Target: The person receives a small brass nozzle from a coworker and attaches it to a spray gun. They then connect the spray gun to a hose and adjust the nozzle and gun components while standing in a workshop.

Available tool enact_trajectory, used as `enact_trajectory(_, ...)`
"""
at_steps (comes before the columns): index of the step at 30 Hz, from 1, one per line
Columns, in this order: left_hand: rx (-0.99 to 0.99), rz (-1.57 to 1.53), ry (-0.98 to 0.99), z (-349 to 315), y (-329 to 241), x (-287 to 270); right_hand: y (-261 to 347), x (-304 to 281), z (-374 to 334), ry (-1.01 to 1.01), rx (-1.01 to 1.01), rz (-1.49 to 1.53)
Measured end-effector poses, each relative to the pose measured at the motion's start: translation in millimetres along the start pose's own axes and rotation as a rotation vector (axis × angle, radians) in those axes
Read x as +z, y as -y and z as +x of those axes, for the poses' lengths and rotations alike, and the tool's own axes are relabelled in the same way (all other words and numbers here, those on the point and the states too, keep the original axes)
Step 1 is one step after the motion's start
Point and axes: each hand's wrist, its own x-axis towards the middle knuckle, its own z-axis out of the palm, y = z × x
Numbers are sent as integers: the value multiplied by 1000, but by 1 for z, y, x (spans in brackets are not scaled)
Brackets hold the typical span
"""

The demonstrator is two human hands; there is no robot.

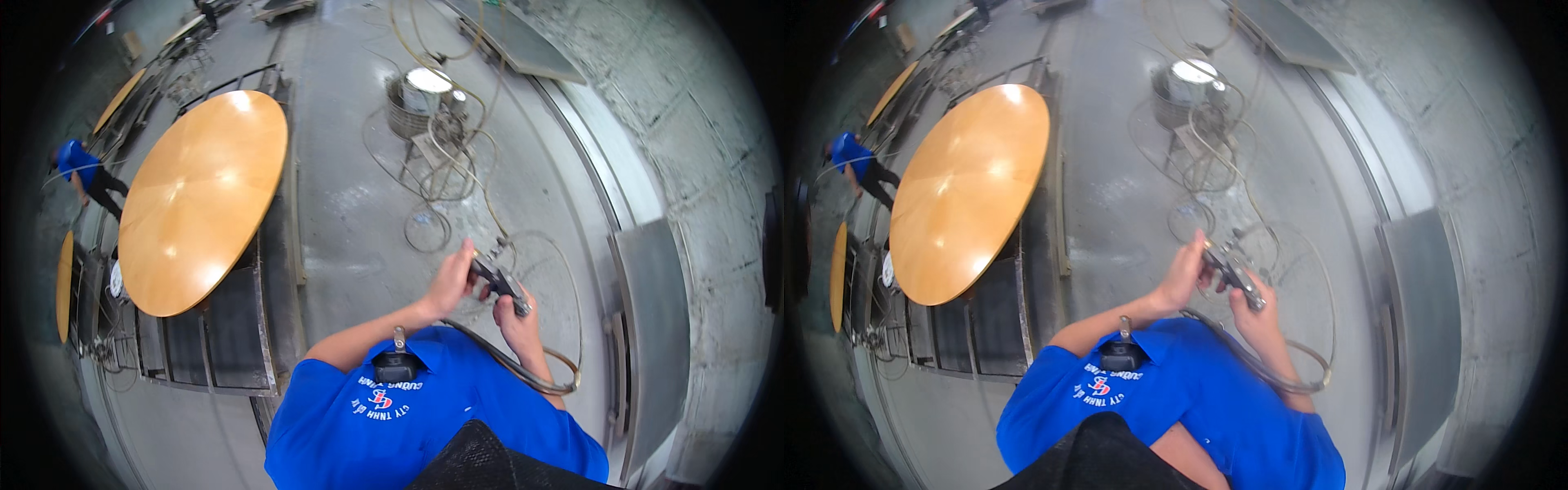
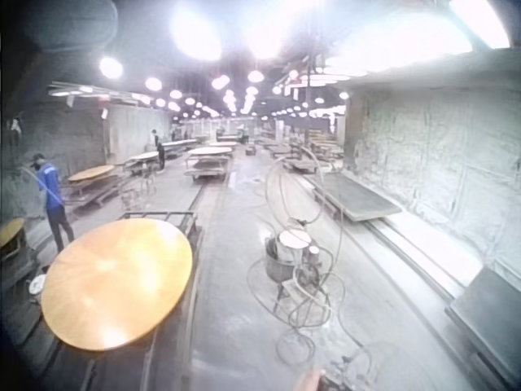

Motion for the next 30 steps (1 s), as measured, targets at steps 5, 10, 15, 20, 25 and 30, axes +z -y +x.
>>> enact_trajectory(5, -66, -28, 2, 2, -12, 5, 7, 7, 1, -34, -62, -64)
enact_trajectory(10, -24, -39, 72, -6, -20, 8, 6, 5, -9, 4, -51, 48)
enact_trajectory(15, -23, -12, 108, -12, -9, 9, 1, 9, -24, -6, 35, 108)
enact_trajectory(20, -215, -173, -58, -8, -1, 14, 4, 6, -25, 6, 151, 28)
enact_trajectory(25, -188, -60, -86, -4, 1, 20, 4, -3, -22, 0, 60, -24)
enact_trajectory(30, -110, 40, -69, -2, 5, 26, 6, -4, -28, -53, 108, -25)
